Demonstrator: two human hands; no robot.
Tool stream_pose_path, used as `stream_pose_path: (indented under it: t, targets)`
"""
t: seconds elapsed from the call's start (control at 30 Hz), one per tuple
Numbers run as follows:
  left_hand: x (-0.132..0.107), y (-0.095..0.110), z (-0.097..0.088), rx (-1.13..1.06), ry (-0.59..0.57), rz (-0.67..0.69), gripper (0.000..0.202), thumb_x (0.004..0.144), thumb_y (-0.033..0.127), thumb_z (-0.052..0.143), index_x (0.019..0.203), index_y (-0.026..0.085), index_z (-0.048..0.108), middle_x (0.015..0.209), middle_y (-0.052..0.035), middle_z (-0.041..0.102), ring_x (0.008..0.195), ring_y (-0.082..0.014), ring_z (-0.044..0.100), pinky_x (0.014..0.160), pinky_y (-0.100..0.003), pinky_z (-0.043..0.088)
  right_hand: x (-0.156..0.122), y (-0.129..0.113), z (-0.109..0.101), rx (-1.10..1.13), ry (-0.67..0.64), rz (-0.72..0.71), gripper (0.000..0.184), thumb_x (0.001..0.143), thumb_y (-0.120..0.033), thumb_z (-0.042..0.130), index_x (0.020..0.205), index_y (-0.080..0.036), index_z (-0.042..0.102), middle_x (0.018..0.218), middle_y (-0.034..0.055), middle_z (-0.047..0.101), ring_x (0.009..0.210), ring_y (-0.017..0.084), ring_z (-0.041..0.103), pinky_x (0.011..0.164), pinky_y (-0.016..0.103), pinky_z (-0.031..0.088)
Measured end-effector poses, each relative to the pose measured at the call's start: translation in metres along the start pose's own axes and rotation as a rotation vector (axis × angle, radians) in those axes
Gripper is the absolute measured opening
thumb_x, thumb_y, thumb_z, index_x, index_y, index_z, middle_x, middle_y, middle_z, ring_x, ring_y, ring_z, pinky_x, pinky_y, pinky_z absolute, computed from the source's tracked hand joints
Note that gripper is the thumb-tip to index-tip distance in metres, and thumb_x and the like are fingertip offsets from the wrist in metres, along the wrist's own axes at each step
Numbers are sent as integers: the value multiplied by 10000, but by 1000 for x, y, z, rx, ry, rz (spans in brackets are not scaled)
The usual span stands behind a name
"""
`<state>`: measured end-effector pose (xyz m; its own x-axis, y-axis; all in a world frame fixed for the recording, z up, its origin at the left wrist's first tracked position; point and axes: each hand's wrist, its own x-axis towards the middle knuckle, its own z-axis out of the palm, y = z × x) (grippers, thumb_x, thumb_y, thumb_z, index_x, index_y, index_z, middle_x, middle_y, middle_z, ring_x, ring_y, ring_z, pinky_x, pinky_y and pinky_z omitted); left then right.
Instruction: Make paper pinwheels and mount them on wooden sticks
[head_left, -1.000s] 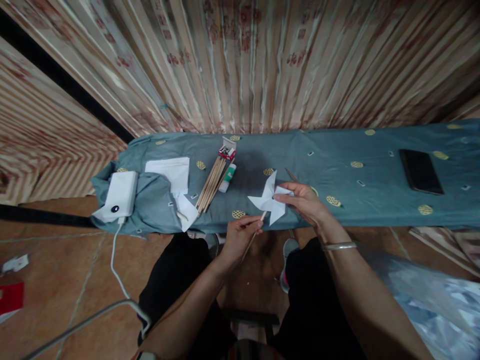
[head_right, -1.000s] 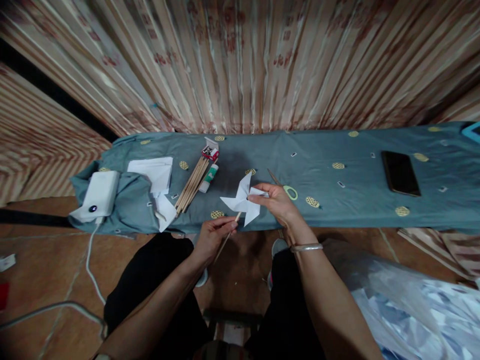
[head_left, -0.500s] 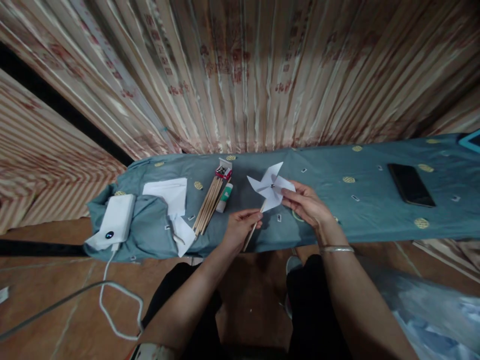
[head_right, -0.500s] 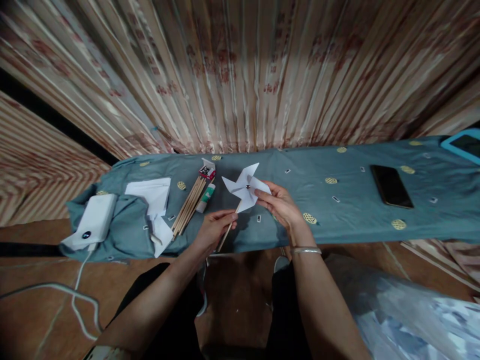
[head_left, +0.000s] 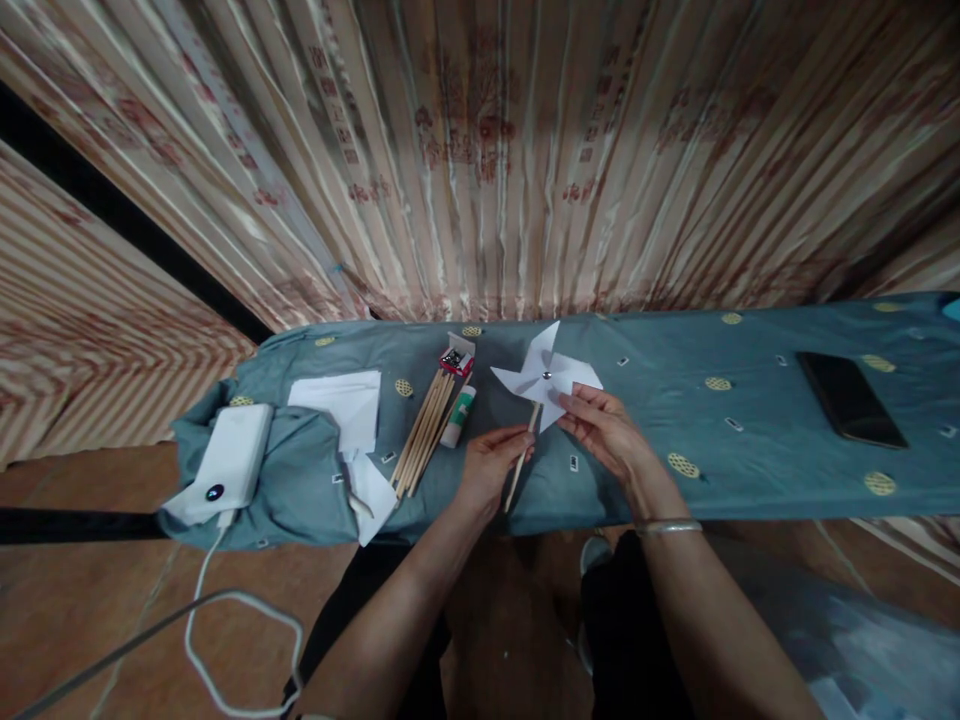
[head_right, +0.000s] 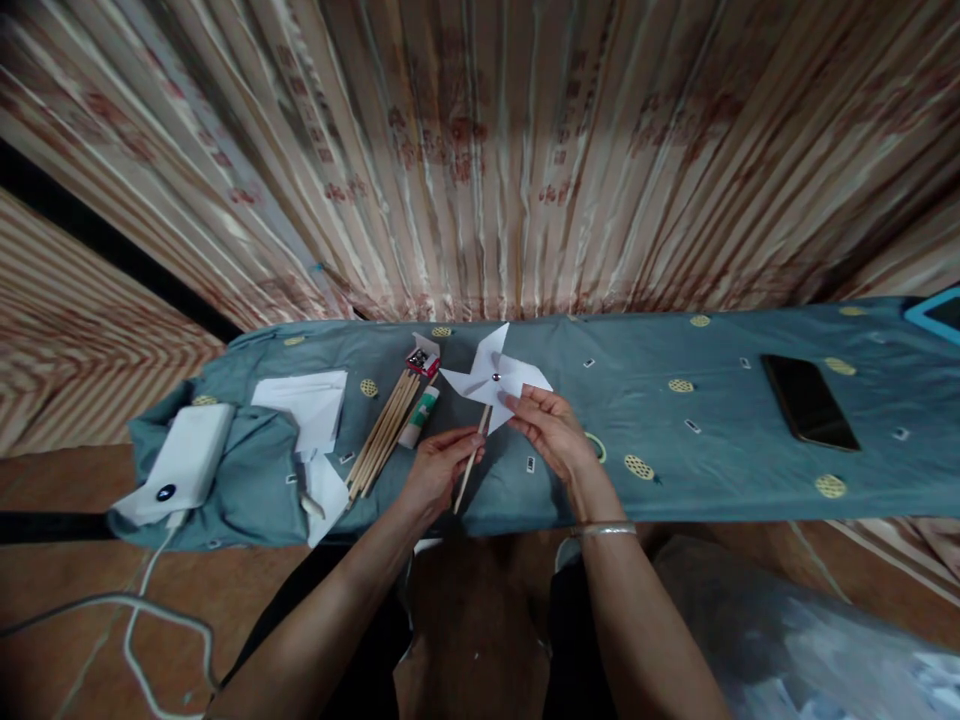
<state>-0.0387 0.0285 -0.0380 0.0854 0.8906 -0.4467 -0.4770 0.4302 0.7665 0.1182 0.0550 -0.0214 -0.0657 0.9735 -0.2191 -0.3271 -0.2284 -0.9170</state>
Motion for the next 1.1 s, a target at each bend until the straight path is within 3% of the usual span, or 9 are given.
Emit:
stream_pose_path:
  t: [0.13, 0.27, 0.47, 0.53, 0.6, 0.67, 0.73, 0.87, 1.1]
  targets:
    - [2, -3, -2, 22, 6, 37, 340, 441, 285, 898, 719, 136, 769, 649, -40, 708, 622, -117, 597, 665, -247, 451, 2, 0, 6, 31, 10, 30, 396, 535, -408, 883, 836, -211, 718, 888, 29, 759, 708, 135, 689, 652, 225, 576]
    - [6, -4, -5, 33, 14, 64, 333, 442, 278, 891, 723, 147, 768, 685, -42, 723, 645, -124, 600, 692, -259, 447, 1, 2, 12, 35, 2, 69, 410, 488, -427, 902, 782, -214, 711, 753, 2, 738, 620, 99, 652, 620, 192, 556]
    - [10, 2, -10, 52, 37, 106, 311, 458, 270, 880, 719, 150, 760, 693, -40, 721, 647, -132, 603, 688, -266, 452, -2, 3, 7, -110, -7, 98, 466, 513, -566, 850, 755, -196, 703, 717, 29, 725, 632, 121, 646, 602, 220, 518]
    - [10, 5, -11, 59, 44, 116, 314, 460, 273, 879, 725, 153, 760, 700, -39, 722, 651, -132, 609, 688, -263, 454, -2, 2, -1, -213, 87, 21, 475, 568, -630, 793, 716, -190, 694, 672, 34, 701, 572, 118, 597, 554, 239, 481]
    - [10, 8, -12, 53, 46, 109, 329, 446, 274, 885, 725, 155, 759, 692, -37, 720, 652, -133, 615, 694, -263, 460, 0, 0, -11, -329, 271, -104, 475, 626, -667, 732, 646, -198, 660, 596, 23, 653, 524, 122, 541, 528, 265, 448]
    - [8, 9, -12, 44, 40, 88, 352, 422, 271, 896, 722, 151, 757, 678, -37, 716, 645, -133, 618, 691, -261, 464, 2, -2, -19, -395, 438, -225, 452, 649, -661, 715, 634, -215, 640, 593, 20, 641, 567, 147, 558, 566, 285, 460]
    - [6, 9, -10, 40, 26, 65, 373, 406, 269, 904, 725, 143, 757, 671, -41, 716, 634, -128, 618, 679, -255, 461, 4, -4, -24, -387, 499, -312, 412, 633, -626, 742, 690, -229, 652, 678, 28, 681, 682, 179, 611, 647, 304, 492]
    - [4, 7, -7, 36, 8, 56, 391, 392, 264, 912, 727, 136, 757, 677, -46, 720, 628, -125, 617, 667, -251, 461, 4, -5, -25, -334, 438, -363, 366, 610, -562, 772, 765, -244, 678, 756, 29, 708, 733, 189, 630, 700, 328, 504]
    - [6, 6, -8, 14, 4, 72, 400, 406, 242, 910, 761, 141, 756, 697, -40, 723, 648, -124, 623, 684, -253, 462, 0, 1, -20, -194, 401, -266, 330, 538, -493, 841, 692, -237, 699, 682, 11, 705, 639, 151, 607, 692, 315, 505]
